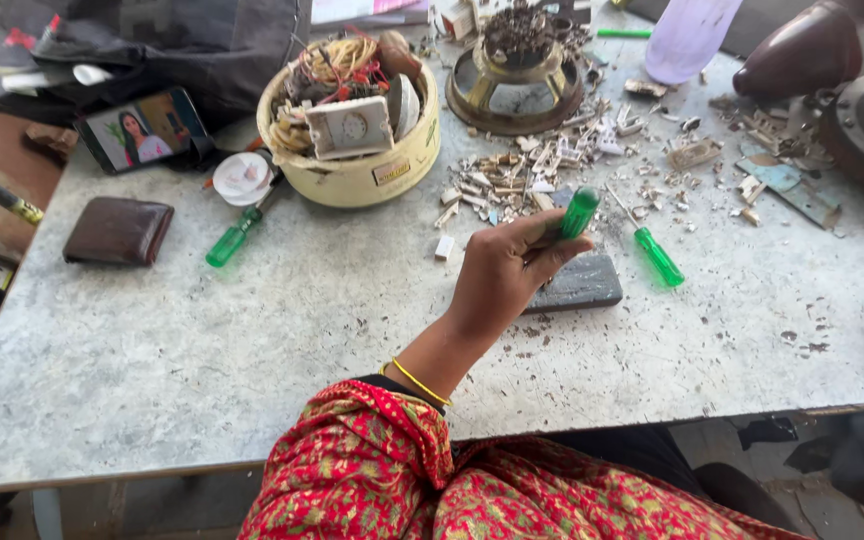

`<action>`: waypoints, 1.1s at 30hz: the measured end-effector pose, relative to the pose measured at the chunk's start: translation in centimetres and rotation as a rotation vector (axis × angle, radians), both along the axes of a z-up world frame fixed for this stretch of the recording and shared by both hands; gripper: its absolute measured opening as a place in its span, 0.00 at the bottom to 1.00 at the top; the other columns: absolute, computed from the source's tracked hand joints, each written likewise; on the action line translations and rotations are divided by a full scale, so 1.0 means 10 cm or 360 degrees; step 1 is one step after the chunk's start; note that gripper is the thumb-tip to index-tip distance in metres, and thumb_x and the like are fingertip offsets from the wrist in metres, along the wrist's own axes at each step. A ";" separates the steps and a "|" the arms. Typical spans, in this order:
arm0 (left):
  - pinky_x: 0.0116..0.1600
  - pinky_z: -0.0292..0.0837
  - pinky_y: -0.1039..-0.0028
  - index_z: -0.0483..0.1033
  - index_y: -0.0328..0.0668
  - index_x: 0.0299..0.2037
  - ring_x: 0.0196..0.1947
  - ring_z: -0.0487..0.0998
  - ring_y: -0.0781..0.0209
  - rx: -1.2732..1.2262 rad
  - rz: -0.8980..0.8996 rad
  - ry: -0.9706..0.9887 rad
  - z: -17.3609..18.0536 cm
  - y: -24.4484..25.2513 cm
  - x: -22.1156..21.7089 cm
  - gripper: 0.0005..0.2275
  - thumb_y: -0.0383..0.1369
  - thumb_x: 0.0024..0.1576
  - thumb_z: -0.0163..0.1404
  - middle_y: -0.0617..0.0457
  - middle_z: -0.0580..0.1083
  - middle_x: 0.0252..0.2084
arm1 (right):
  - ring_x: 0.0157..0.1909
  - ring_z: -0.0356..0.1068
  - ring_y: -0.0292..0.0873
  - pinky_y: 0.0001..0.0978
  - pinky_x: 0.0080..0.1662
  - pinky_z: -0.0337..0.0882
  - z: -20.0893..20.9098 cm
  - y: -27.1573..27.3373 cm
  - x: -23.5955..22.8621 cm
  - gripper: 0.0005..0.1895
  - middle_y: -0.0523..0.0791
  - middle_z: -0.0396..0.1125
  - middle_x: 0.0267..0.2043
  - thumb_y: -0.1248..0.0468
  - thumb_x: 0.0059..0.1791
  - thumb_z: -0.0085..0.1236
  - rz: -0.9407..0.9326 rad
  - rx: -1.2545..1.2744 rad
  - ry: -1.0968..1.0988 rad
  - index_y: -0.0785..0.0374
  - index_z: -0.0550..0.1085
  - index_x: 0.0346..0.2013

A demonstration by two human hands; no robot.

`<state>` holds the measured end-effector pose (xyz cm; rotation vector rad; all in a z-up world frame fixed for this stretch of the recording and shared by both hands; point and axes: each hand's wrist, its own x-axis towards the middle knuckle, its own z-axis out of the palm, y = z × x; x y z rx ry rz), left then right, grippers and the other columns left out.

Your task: The person uses a screwdriver and a hammer to disassemble and modify small electrical components on a workbench. They repeatedly strike the components with the hammer and use the screwdriver to pry or adjust internal parts.

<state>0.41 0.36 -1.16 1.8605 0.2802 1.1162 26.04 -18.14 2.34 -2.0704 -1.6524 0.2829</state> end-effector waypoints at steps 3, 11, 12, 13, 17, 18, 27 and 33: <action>0.38 0.77 0.80 0.81 0.38 0.52 0.32 0.81 0.74 0.0036 0.0062 0.0062 -0.01 -0.02 -0.01 0.13 0.33 0.59 0.61 0.53 0.83 0.35 | 0.26 0.65 0.33 0.26 0.29 0.65 -0.07 -0.01 -0.01 0.29 0.42 0.68 0.29 0.65 0.54 0.54 0.0009 -0.0022 -0.0014 0.57 0.66 0.71; 0.41 0.80 0.80 0.80 0.38 0.53 0.36 0.83 0.71 -0.0002 0.0033 0.0018 -0.06 -0.01 0.02 0.14 0.33 0.59 0.60 0.52 0.83 0.38 | 0.27 0.67 0.35 0.28 0.31 0.67 -0.06 0.03 0.04 0.29 0.43 0.69 0.30 0.66 0.54 0.54 0.0020 -0.0033 -0.0077 0.56 0.67 0.71; 0.42 0.80 0.80 0.80 0.38 0.54 0.38 0.83 0.72 0.0002 0.0012 -0.0020 -0.06 0.01 0.02 0.14 0.33 0.60 0.60 0.53 0.83 0.40 | 0.27 0.68 0.35 0.28 0.31 0.68 -0.05 0.04 0.05 0.29 0.43 0.69 0.30 0.67 0.54 0.54 0.0023 -0.0027 -0.0080 0.56 0.67 0.71; 0.44 0.81 0.80 0.80 0.38 0.54 0.39 0.84 0.72 0.0006 -0.0009 -0.0058 -0.06 0.01 0.02 0.14 0.33 0.61 0.60 0.53 0.83 0.41 | 0.27 0.68 0.35 0.28 0.31 0.68 -0.04 0.06 0.07 0.29 0.44 0.70 0.30 0.67 0.54 0.54 0.0024 -0.0023 -0.0086 0.56 0.67 0.71; 0.40 0.79 0.80 0.81 0.39 0.52 0.35 0.83 0.72 0.0026 0.0061 0.0057 0.00 0.01 0.01 0.13 0.34 0.60 0.60 0.52 0.83 0.39 | 0.28 0.69 0.36 0.29 0.32 0.69 -0.03 0.09 0.07 0.29 0.44 0.70 0.30 0.67 0.54 0.54 0.0017 0.0008 -0.0118 0.55 0.67 0.71; 0.38 0.78 0.79 0.81 0.38 0.52 0.32 0.82 0.72 -0.0005 0.0073 0.0095 0.01 0.00 0.00 0.13 0.33 0.59 0.61 0.52 0.83 0.36 | 0.28 0.69 0.36 0.29 0.32 0.69 -0.03 0.09 0.07 0.28 0.44 0.71 0.31 0.67 0.53 0.54 0.0020 0.0012 -0.0124 0.55 0.67 0.70; 0.35 0.75 0.79 0.81 0.40 0.52 0.29 0.80 0.74 -0.0038 0.0097 0.0066 -0.02 0.01 0.02 0.13 0.34 0.59 0.61 0.53 0.82 0.35 | 0.29 0.72 0.38 0.31 0.34 0.72 -0.19 0.15 0.14 0.28 0.46 0.72 0.32 0.68 0.53 0.54 0.0035 -0.0063 -0.0178 0.54 0.68 0.70; 0.37 0.74 0.78 0.81 0.39 0.54 0.28 0.76 0.73 -0.0004 0.0086 -0.0006 -0.11 0.01 0.01 0.14 0.34 0.61 0.61 0.52 0.81 0.33 | 0.30 0.73 0.39 0.32 0.35 0.73 -0.31 0.49 0.05 0.28 0.47 0.74 0.32 0.69 0.53 0.55 0.0158 -0.0066 -0.0202 0.53 0.69 0.69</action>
